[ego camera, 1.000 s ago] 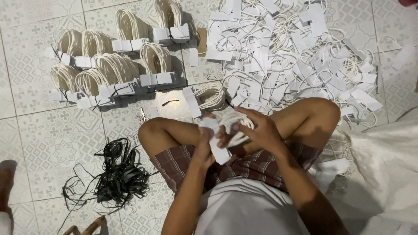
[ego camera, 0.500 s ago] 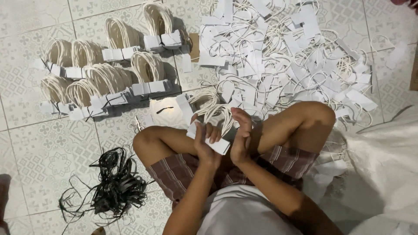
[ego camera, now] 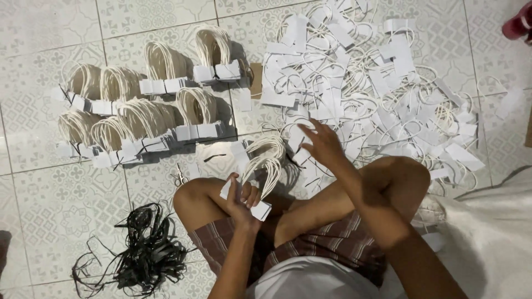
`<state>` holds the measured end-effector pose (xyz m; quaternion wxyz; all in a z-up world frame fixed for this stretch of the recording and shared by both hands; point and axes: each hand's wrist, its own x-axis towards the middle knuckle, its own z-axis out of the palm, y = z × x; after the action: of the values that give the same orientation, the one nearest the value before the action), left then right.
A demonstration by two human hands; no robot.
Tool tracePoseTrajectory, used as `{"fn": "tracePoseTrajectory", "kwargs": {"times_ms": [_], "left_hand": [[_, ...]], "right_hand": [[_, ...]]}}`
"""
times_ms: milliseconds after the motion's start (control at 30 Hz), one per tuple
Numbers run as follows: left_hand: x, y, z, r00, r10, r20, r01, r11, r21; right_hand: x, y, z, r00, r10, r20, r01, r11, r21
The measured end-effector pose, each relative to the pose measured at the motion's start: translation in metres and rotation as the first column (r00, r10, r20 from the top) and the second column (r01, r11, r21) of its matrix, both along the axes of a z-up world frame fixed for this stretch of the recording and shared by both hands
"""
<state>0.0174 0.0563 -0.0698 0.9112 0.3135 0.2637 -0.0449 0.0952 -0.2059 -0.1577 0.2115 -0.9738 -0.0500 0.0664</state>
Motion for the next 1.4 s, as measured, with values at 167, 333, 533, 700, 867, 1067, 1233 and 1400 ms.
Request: {"fn": "tracePoseTrajectory", "kwargs": {"times_ms": [167,333,533,700,867,1067,1233,1400], "left_hand": [[0.008,0.0,0.003,1.0,-0.004,-0.018,0.004,1.0,0.005],[0.015,0.008,-0.001,1.0,-0.012,-0.012,0.012,0.999,0.045],[0.022,0.008,0.004,0.999,-0.025,0.037,0.022,0.997,0.069],[0.017,0.008,-0.003,0.997,-0.06,0.054,0.056,0.996,0.067],[0.009,0.003,0.007,0.993,-0.102,0.053,0.1,0.994,0.032],[0.005,-0.008,0.017,0.986,-0.162,0.031,0.16,0.986,0.049],[0.0,-0.016,0.015,0.98,-0.198,-0.035,0.199,0.98,0.02],[-0.007,-0.026,0.021,0.967,-0.251,-0.037,0.253,0.967,0.044]], "right_hand": [[0.007,0.004,-0.025,0.975,0.124,-0.185,-0.151,0.979,-0.14],[0.016,-0.028,-0.041,0.951,0.072,-0.302,-0.119,0.983,-0.141],[0.008,-0.065,-0.065,0.995,0.098,0.028,-0.091,0.979,-0.182],[0.003,-0.065,-0.05,0.996,-0.05,0.079,0.046,0.998,0.053],[-0.014,-0.06,-0.012,0.909,-0.231,0.348,0.151,0.958,0.243],[-0.029,-0.053,0.073,0.822,-0.464,0.33,0.242,0.809,0.535],[-0.042,-0.058,0.09,0.818,-0.554,0.155,0.328,0.67,0.666],[-0.063,-0.051,0.11,0.8,-0.543,-0.254,0.453,0.27,0.85]]}}
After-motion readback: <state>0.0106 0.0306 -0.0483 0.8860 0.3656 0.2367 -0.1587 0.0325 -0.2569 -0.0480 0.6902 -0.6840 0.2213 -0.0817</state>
